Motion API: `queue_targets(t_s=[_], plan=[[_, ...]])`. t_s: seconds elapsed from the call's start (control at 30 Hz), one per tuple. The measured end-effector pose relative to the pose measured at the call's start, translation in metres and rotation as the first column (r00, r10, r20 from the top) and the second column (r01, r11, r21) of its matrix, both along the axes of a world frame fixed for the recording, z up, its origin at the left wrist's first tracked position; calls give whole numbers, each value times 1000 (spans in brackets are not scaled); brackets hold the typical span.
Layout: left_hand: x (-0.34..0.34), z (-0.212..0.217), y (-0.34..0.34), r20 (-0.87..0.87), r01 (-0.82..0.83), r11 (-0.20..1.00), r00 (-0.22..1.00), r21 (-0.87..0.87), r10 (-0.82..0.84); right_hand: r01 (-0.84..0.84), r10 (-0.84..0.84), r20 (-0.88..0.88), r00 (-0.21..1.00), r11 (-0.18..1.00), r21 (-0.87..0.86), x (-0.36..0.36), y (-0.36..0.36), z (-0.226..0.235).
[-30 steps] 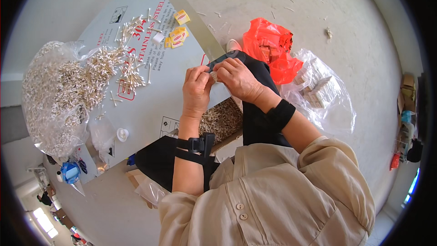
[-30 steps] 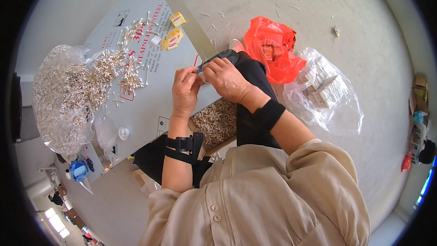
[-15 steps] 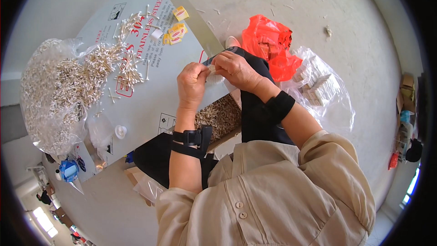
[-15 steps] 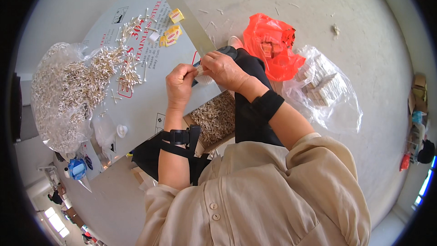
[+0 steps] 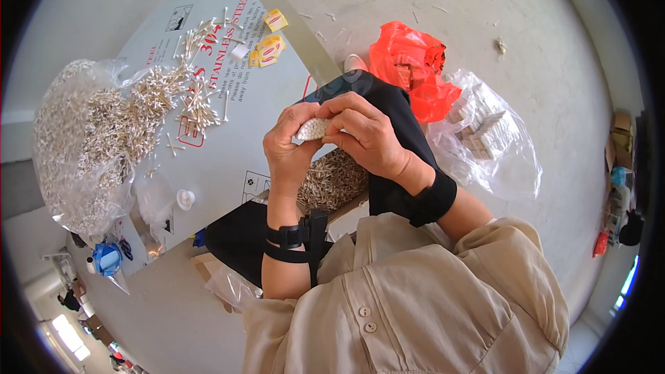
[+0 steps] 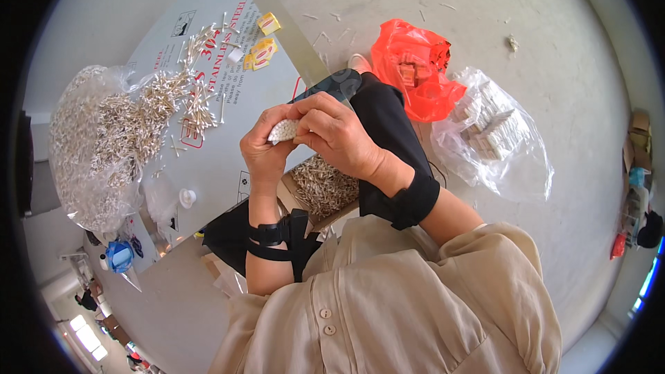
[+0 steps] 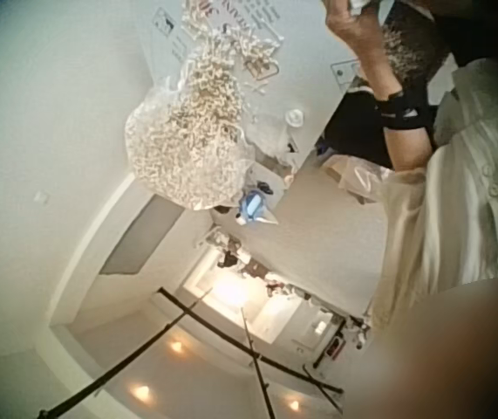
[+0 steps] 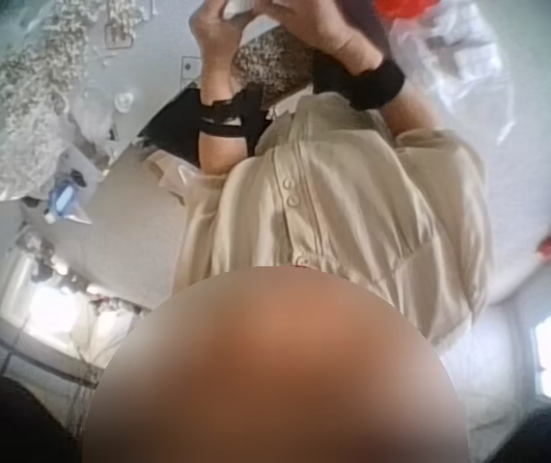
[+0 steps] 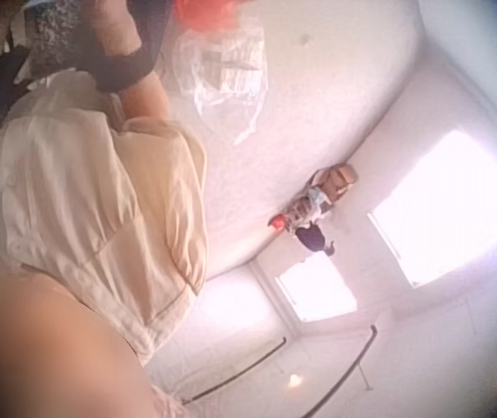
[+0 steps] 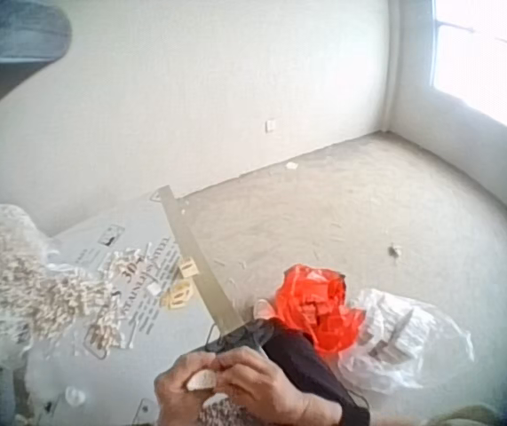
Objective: Packing cotton swabs into small individual plastic containers and organizing them.
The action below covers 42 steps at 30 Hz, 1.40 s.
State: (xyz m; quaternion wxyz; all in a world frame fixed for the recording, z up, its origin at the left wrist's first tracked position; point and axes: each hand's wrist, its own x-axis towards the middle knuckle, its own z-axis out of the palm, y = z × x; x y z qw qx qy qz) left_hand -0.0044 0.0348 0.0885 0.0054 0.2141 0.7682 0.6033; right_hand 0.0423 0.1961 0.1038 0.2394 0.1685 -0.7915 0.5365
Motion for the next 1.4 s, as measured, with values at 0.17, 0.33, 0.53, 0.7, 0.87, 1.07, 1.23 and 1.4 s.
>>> queue_targets(t_s=[0.17,0.33,0.53,0.7,0.87,1.07,1.23,1.4], plan=[[4,20,-1,-132,7,999,991,32,-3,-5,5,-2,1000,997,-72,7,-6,13],[10,23,-3,-96,21,999,995,47,-16,17,-19,-42,999,999,-40,10,-5,11],[17,20,-8,31,56,997,998,44,-57,49,-41,-135,990,997,57,11,-7,14],[10,24,-6,-240,72,997,968,-23,-75,-4,76,253,965,962,-273,19,-3,26],[16,25,-2,-308,-20,996,951,-83,-7,52,227,573,788,902,-430,24,-5,29],[28,34,5,-370,7,995,928,-103,-45,94,688,222,691,219,-971,26,-11,21],[44,44,9,108,21,790,988,613,-110,82,535,253,806,323,-943,29,-11,12],[44,57,8,474,-95,862,862,498,-178,-73,516,233,824,505,-860,39,-14,26]])
